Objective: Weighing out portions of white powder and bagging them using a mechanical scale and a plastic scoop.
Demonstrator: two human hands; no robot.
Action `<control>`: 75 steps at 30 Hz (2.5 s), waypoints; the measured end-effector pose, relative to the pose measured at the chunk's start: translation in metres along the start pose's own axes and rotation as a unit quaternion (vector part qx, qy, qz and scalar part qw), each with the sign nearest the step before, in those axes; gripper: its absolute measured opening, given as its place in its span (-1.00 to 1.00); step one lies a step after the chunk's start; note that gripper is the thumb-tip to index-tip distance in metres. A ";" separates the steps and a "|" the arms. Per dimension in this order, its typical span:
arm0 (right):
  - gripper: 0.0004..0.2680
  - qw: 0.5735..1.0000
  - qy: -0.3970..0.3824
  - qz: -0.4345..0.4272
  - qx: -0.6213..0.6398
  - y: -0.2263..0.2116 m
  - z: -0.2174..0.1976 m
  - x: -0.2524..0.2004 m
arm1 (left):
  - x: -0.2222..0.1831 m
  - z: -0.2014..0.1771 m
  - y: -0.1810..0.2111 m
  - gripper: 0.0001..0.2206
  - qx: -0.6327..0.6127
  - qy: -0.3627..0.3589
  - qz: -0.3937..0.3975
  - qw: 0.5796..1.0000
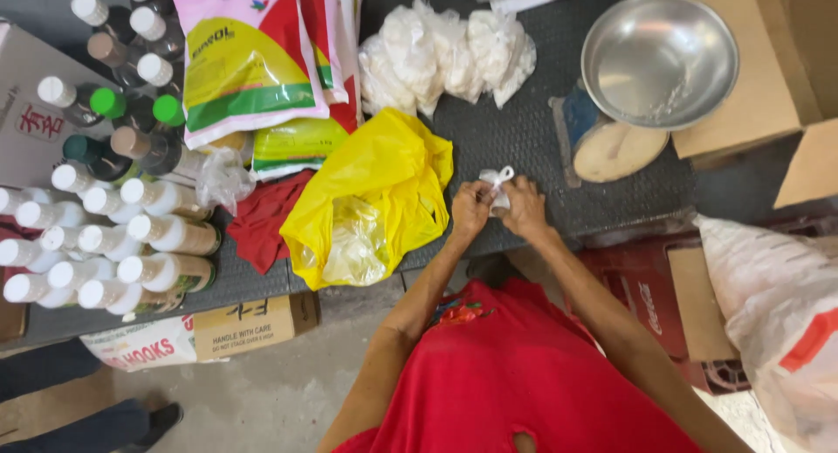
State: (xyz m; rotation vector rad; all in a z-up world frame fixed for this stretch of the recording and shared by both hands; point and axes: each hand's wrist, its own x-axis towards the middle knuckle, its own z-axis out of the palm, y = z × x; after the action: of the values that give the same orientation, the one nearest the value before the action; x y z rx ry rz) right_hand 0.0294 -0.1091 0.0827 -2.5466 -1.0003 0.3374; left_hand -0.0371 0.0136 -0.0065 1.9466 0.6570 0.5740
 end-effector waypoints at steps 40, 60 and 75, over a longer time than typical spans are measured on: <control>-0.69 0.859 -0.266 -0.306 0.312 -0.159 0.052 0.078 | 0.033 -0.275 -0.009 -0.71 -0.247 0.082 -0.173 0.950; -0.34 0.976 -0.008 -0.175 0.128 -0.171 -0.034 0.080 | -0.007 -0.233 -0.092 -0.69 0.088 0.128 -0.050 0.987; -0.33 0.975 -0.011 -0.198 0.101 -0.127 -0.019 0.081 | 0.072 -0.100 -0.180 -0.71 0.114 0.105 0.019 0.988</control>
State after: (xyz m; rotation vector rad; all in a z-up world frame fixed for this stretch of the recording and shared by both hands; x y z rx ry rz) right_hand 0.0179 0.0272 0.1478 -2.1059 -1.3733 0.3338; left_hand -0.0843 0.1953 -0.1176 2.1325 0.8507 0.7635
